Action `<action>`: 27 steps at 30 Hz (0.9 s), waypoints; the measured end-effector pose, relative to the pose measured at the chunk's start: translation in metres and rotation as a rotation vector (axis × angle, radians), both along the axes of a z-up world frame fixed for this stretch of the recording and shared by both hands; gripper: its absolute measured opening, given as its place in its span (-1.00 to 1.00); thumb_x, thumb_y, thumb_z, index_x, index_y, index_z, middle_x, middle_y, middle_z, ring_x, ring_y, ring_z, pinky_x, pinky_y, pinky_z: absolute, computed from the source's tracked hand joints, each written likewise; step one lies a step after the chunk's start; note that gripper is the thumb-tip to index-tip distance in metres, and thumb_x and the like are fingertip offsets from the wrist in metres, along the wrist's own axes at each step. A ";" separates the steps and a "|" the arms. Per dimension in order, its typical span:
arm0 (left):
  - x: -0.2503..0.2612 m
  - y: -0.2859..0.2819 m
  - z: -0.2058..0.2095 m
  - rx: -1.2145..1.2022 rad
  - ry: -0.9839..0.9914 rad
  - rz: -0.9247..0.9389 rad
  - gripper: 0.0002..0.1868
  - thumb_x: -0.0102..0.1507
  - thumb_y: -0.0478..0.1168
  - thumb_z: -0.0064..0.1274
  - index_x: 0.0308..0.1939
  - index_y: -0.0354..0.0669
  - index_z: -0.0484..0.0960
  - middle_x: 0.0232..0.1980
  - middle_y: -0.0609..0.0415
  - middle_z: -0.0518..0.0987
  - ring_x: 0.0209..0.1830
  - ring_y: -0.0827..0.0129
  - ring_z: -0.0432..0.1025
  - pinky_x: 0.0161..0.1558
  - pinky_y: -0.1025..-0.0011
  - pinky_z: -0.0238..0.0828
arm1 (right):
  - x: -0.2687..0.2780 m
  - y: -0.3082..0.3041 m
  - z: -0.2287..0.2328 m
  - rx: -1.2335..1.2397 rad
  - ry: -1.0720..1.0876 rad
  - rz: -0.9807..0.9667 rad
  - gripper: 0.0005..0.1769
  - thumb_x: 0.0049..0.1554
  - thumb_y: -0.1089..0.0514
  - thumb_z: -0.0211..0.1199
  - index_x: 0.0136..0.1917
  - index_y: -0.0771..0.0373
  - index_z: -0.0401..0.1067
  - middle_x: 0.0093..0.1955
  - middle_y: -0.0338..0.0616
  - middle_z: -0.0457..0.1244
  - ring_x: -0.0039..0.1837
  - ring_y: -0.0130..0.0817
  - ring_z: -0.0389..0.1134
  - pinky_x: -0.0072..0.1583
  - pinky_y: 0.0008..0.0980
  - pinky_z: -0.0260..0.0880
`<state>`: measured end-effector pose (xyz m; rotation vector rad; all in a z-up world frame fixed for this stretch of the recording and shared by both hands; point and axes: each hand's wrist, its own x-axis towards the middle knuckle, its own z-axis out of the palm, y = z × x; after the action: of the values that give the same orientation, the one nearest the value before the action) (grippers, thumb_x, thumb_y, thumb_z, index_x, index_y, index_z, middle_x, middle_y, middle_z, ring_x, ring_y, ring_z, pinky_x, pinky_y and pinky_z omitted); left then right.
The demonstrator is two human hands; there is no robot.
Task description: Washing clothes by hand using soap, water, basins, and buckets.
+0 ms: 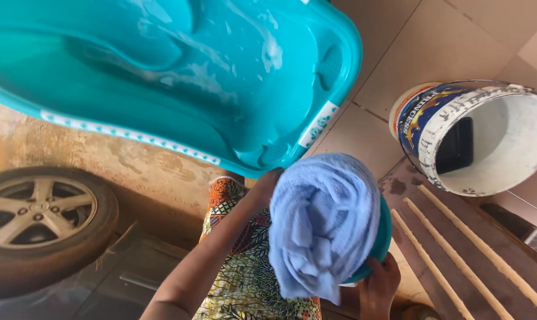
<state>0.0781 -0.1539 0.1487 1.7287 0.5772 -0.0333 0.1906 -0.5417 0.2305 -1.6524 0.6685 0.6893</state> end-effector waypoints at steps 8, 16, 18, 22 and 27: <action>-0.019 0.083 -0.085 -0.751 -0.096 0.447 -0.55 0.32 -0.22 0.01 0.28 -0.30 0.47 0.16 -0.16 0.58 0.12 0.05 0.48 0.16 0.14 0.41 | -0.018 0.167 0.100 0.082 -0.060 0.028 -0.86 0.10 0.46 0.24 -0.06 0.35 0.40 -0.11 -0.14 0.35 -0.12 -0.38 0.40 -0.10 -0.30 0.49; -0.013 0.115 -0.069 -1.504 -0.060 0.838 -0.57 0.36 -0.21 -0.18 0.26 -0.31 0.49 0.08 -0.06 0.63 0.05 0.19 0.52 0.13 0.23 0.46 | -0.023 0.298 0.155 0.061 -0.054 0.075 -0.87 0.19 0.26 0.33 -0.06 0.25 0.38 -0.13 -0.18 0.37 -0.16 -0.40 0.40 -0.10 -0.29 0.49; -0.011 0.131 -0.056 -1.518 -0.066 0.835 -0.57 0.36 -0.20 -0.18 0.26 -0.31 0.49 0.09 -0.06 0.63 0.05 0.19 0.52 0.13 0.23 0.46 | -0.025 0.328 0.164 0.071 -0.047 0.090 -0.86 0.20 0.24 0.33 -0.07 0.25 0.37 -0.15 -0.16 0.36 -0.19 -0.37 0.40 -0.11 -0.25 0.52; -0.017 0.149 -0.054 -1.546 -0.074 0.835 -0.56 0.36 -0.18 -0.16 0.28 -0.31 0.47 0.11 -0.07 0.61 0.07 0.17 0.51 0.14 0.21 0.45 | -0.037 0.386 0.178 0.148 -0.068 0.130 -0.84 0.22 0.17 0.31 -0.07 0.28 0.38 -0.18 -0.13 0.37 -0.21 -0.36 0.44 -0.10 -0.23 0.58; -0.022 0.169 -0.064 -1.581 -0.088 0.825 -0.54 0.37 -0.15 -0.15 0.30 -0.31 0.46 0.14 -0.09 0.59 0.09 0.16 0.50 0.15 0.19 0.45 | -0.053 0.439 0.183 0.162 -0.100 0.245 -0.85 0.23 0.21 0.29 -0.10 0.30 0.38 -0.20 -0.09 0.38 -0.22 -0.34 0.45 -0.12 -0.27 0.56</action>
<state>0.0560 0.0149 0.0844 -0.0866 0.8094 0.1391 0.1378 -0.1025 0.4132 -1.6208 0.3316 0.8082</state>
